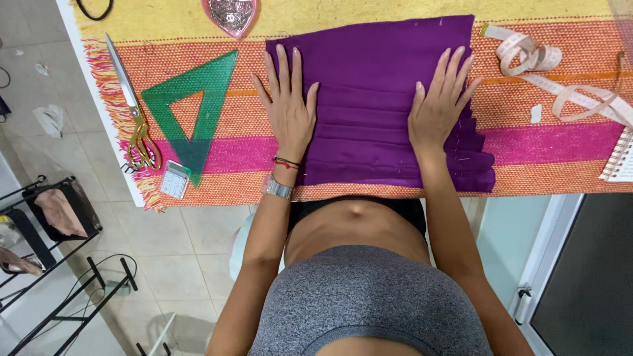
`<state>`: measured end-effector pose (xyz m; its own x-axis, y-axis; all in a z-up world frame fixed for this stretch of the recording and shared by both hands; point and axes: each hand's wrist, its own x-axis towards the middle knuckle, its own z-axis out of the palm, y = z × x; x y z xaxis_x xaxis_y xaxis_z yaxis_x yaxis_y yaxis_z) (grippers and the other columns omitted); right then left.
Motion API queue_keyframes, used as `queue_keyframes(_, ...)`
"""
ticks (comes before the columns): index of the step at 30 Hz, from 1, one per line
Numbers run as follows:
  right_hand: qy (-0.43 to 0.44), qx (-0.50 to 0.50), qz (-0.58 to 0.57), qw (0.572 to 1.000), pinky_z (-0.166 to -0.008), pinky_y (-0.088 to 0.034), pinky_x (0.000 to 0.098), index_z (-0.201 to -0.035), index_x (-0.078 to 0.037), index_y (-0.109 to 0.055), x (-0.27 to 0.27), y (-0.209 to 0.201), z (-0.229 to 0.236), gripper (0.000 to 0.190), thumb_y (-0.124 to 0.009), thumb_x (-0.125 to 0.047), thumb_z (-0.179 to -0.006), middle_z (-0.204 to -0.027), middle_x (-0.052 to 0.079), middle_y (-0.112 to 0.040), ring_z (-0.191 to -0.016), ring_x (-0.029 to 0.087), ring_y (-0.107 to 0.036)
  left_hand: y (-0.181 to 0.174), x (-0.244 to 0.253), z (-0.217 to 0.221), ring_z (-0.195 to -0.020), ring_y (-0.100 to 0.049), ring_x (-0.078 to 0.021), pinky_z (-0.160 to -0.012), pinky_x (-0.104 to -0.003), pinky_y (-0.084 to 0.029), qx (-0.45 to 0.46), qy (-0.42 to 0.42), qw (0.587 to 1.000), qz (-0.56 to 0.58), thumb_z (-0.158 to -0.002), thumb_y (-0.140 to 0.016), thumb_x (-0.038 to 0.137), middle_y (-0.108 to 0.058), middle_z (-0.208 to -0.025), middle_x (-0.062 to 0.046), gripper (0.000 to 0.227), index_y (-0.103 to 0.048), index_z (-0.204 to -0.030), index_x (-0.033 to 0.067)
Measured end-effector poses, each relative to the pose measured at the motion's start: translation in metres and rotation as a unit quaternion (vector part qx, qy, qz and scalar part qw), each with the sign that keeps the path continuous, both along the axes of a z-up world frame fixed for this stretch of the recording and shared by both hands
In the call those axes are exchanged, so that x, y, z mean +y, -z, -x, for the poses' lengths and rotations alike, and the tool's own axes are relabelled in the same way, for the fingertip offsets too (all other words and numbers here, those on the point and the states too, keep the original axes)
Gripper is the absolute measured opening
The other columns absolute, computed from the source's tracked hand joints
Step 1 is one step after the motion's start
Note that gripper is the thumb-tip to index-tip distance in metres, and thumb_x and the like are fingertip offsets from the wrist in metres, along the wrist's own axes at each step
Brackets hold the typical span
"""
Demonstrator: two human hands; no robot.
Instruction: The person prepares purple fabric by hand, marking lines with chalk, measuring with a tape, and inserting pins to secure pleats on a patterned table surface.
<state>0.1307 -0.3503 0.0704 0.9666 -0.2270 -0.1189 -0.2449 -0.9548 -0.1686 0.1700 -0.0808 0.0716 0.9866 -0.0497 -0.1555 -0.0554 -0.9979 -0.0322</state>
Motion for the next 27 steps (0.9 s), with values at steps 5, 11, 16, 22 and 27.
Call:
queue_keyframes(5,0.002,-0.01,0.01,1.0,-0.138,-0.004,0.0601,-0.176,0.002,-0.026,-0.008,0.015,0.002,0.058,-0.038,-0.03,-0.129,-0.182,0.021,-0.02,-0.168,0.039,-0.011,0.016,0.005,0.003,-0.174,-0.008,-0.0252,-0.144,-0.055,-0.009,0.011,-0.011,1.0,-0.005,-0.125,-0.035,0.065,-0.013,-0.186,0.001,0.069,-0.02,-0.18,0.0256)
queue_keyframes(11,0.069,-0.23,-0.251,0.938,-0.145,-0.022,0.0483,-0.166,0.004,-0.04,-0.054,0.007,0.021,0.044,-0.027,-0.004,-0.124,-0.175,0.017,-0.038,-0.168,0.031,-0.028,0.028,0.035,0.023,-0.181,-0.016,-0.0287,-0.155,-0.047,-0.022,-0.208,-0.14,0.74,0.624,-0.13,-0.036,0.04,-0.008,-0.191,-0.007,0.063,-0.004,-0.181,0.0208)
queue_keyframes(16,-0.04,-0.28,-0.216,0.934,-0.101,-0.056,0.0487,-0.13,0.009,-0.071,-0.101,0.0,0.023,0.023,-0.055,-0.005,-0.121,-0.125,0.024,-0.073,-0.117,0.039,-0.069,0.003,0.041,0.034,-0.168,-0.045,-0.0371,-0.141,-0.05,-0.045,-0.216,-0.138,0.743,0.619,-0.128,-0.051,0.024,-0.039,-0.18,-0.016,0.058,-0.021,-0.176,0.0138)
queue_keyframes(22,-0.011,-0.178,-0.3,0.937,-0.13,-0.038,0.0536,-0.162,-0.002,-0.04,-0.086,0.015,-0.048,0.057,-0.076,-0.005,-0.119,-0.162,0.023,-0.054,-0.153,0.038,-0.05,0.008,-0.013,-0.036,-0.153,-0.05,-0.0359,-0.137,-0.052,-0.037,-0.126,0.126,0.906,0.384,-0.114,-0.077,0.015,-0.056,-0.159,-0.019,0.057,-0.044,-0.16,0.0028)
queue_keyframes(27,-0.053,-0.219,-0.229,0.947,-0.085,-0.041,0.0419,-0.114,-0.009,-0.066,-0.097,0.024,-0.083,0.032,-0.093,-0.001,-0.098,-0.109,0.01,-0.056,-0.099,0.029,-0.049,0.026,-0.049,-0.061,-0.169,-0.029,-0.0314,-0.143,-0.058,-0.014,-0.113,0.159,0.931,0.308,-0.119,-0.079,0.02,-0.044,-0.175,-0.012,0.068,-0.035,-0.169,0.0079)
